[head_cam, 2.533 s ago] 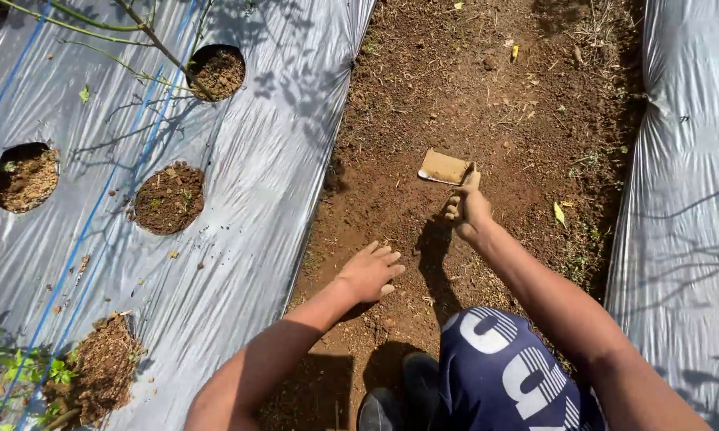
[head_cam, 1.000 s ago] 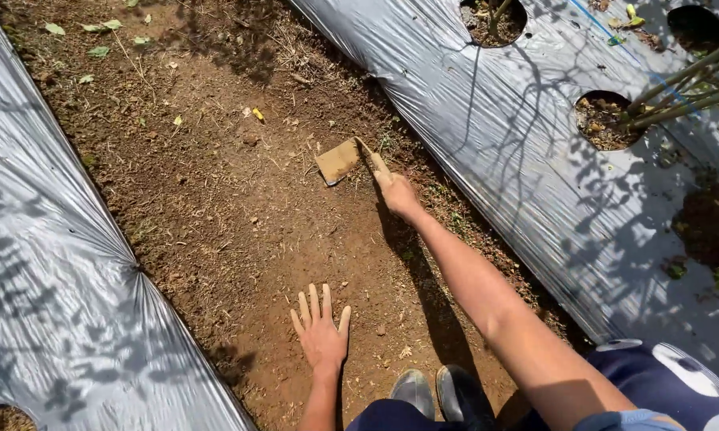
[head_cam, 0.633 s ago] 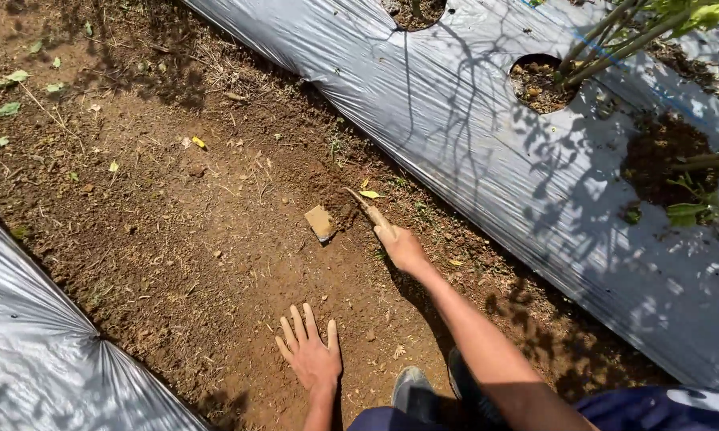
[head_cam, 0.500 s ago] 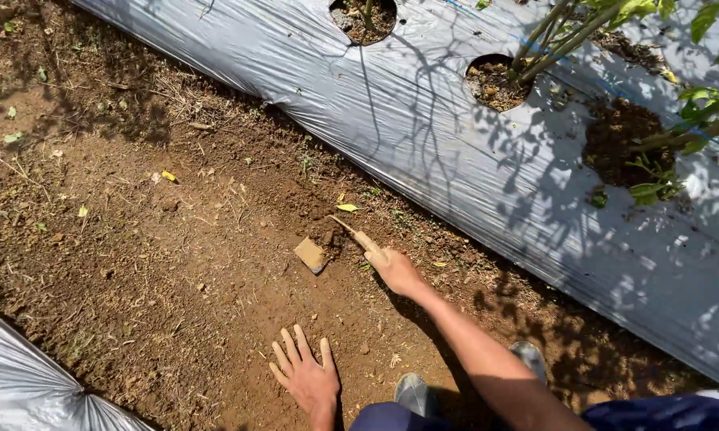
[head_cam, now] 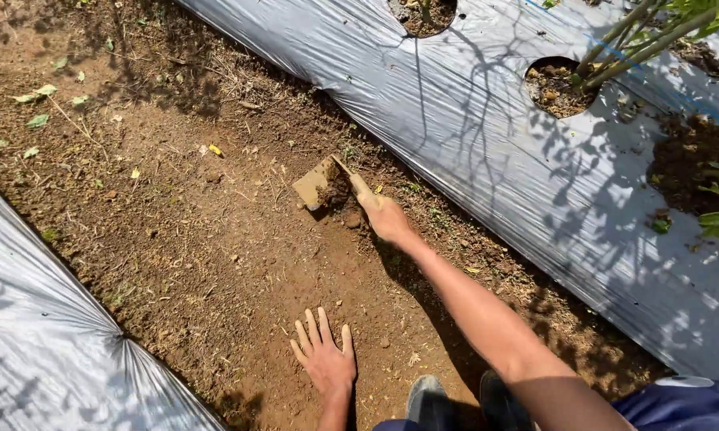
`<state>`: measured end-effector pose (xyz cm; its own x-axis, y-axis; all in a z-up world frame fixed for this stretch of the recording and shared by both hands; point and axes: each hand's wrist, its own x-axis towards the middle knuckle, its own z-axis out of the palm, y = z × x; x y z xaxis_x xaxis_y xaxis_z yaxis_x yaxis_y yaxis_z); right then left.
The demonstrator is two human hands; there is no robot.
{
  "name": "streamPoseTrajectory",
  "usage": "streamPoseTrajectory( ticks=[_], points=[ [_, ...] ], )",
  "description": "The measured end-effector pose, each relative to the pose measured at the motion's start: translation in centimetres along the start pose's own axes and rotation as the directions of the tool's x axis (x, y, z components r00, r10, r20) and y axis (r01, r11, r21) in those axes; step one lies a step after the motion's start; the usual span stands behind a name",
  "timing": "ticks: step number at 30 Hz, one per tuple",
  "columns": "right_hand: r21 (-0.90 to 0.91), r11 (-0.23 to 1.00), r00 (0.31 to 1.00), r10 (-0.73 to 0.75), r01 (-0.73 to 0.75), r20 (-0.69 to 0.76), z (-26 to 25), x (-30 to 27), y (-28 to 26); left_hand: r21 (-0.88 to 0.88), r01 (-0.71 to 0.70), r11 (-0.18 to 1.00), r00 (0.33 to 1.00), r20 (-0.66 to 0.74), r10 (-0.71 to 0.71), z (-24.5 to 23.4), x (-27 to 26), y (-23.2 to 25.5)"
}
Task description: The person uses a small hand hoe to scrape and loosen the soil along the edge of a plastic-covered garden bed. They then use their hands to pull weeds from the soil and around the base of small plants growing through holes in the plastic sheeting.
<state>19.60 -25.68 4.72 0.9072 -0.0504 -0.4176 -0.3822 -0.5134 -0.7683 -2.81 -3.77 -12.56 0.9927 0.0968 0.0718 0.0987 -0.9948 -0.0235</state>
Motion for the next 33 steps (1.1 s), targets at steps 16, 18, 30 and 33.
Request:
streamPoseTrajectory(
  ticks=[16,18,30,33],
  points=[
    [-0.065,0.983,0.986,0.168,-0.169,-0.015,3.8,-1.0,3.1,0.057,0.009,0.998,0.992,-0.123,-0.002,-0.3,0.2,-0.1],
    [0.050,0.942,0.939,0.334,-0.331,-0.084,3.8,-3.8,8.5,0.021,0.013,1.000,0.995,-0.099,-0.011,-0.5,0.2,-0.1],
    [-0.087,0.991,0.993,-0.110,0.106,-0.049,2.4,5.7,1.4,0.036,0.020,0.999,0.996,-0.091,-0.017,-0.7,-0.2,0.0],
    [0.129,0.991,0.999,0.045,-0.041,-0.030,1.6,9.1,-3.5,0.033,0.014,0.999,0.997,-0.082,-0.011,-0.4,0.1,0.0]
  ],
)
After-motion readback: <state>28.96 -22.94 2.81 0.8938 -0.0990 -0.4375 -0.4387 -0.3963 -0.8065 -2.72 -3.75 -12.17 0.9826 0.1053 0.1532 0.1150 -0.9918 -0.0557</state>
